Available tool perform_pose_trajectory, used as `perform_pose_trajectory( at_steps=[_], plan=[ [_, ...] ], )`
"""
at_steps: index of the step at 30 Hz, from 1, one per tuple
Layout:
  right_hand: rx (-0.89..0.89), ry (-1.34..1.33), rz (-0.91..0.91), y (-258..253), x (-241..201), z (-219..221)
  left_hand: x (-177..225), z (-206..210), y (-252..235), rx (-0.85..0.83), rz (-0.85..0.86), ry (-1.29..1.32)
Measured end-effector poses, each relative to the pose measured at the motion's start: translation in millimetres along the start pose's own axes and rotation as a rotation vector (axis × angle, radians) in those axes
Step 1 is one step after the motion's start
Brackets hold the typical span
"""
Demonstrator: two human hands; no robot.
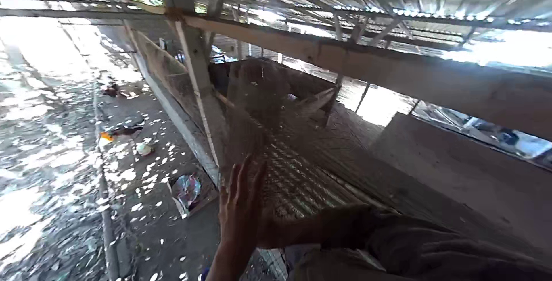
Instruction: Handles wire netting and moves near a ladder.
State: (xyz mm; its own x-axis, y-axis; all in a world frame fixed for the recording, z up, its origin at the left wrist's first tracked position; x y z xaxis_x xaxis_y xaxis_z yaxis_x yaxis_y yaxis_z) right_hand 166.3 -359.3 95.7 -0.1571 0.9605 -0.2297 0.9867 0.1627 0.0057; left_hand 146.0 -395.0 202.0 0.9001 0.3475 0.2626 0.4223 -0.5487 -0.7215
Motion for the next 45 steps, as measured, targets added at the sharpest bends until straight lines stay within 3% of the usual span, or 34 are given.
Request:
perform_pose_trajectory(
  at_steps=[1, 3, 7, 8, 12, 15, 16, 18, 21, 22, 24, 26, 28, 33, 38, 42, 45],
  plan=[
    [0.046, 0.009, -0.028, -10.8, 12.7, 29.2, -2.2, 3.0, -0.1, 0.000, -0.019, -0.029],
    [-0.023, 0.050, 0.077, -25.2, 26.4, 53.0, -9.6, 4.6, -2.5, -0.025, -0.042, -0.065],
    [0.118, -0.010, 0.143, -24.4, 53.0, 52.1, -29.7, -0.4, -3.9, -0.060, -0.036, -0.081],
    [0.069, -0.060, 0.142, -19.3, 58.1, 49.4, -33.3, -3.8, -4.3, -0.071, -0.045, -0.083],
    [-0.274, -0.217, 0.064, 37.9, 60.8, 7.6, -49.7, -15.5, -0.7, -0.029, -0.049, -0.031],
    [-0.391, -0.472, -0.082, 112.3, 79.7, -70.1, -54.8, -16.7, 7.6, 0.000, -0.016, -0.013],
    [-0.318, -0.589, -0.089, 138.4, 103.4, -104.5, -54.5, -17.5, 10.4, 0.008, -0.012, -0.009],
    [0.083, -0.763, 0.082, 192.9, 178.3, -171.0, -56.2, -19.9, 15.6, 0.015, -0.024, -0.015],
    [1.059, -0.644, 0.562, 288.1, 302.1, -232.1, -66.1, -27.1, 28.8, 0.047, -0.054, -0.036],
    [1.277, -0.516, 0.695, 308.9, 333.8, -237.0, -72.9, -30.5, 33.7, 0.064, -0.063, -0.029],
    [1.336, -0.501, 0.890, 319.4, 384.3, -229.5, -89.1, -35.9, 45.1, 0.112, -0.081, -0.006],
    [1.190, -0.785, 1.012, 308.2, 432.9, -204.3, -106.0, -40.2, 60.0, 0.149, -0.099, 0.018],
    [1.024, -1.031, 1.020, 280.2, 457.9, -185.6, -121.7, -43.3, 76.1, 0.176, -0.124, 0.046],
    [0.809, -1.191, 0.724, 222.3, 432.7, -197.6, -153.9, -55.2, 112.2, 0.229, -0.245, 0.106],
    [0.725, -1.111, 0.282, 197.4, 336.6, -240.4, -196.0, -83.5, 147.8, 0.292, -0.439, 0.197],
    [0.703, -1.128, 0.220, 159.3, 281.3, -244.3, -199.4, -105.3, 150.9, 0.382, -0.479, 0.340],
    [0.691, -1.211, 0.138, 130.7, 260.8, -230.5, -210.4, -124.8, 150.6, 0.352, -0.508, 0.269]
  ],
)
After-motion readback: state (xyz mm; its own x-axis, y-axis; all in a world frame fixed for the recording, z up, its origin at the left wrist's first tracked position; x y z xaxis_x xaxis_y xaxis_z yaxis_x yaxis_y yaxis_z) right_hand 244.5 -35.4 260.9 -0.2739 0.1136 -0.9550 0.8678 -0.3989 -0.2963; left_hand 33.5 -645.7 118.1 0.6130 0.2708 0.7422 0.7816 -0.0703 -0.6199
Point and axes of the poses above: each hand's wrist, its own y-axis away from the middle knuckle, its own z-axis out of the palm, x = y × z, the point moved 8 cm from there along -y, towards the middle knuckle, and after that the axes turned 12 degrees about z, right-handed, at the moved point
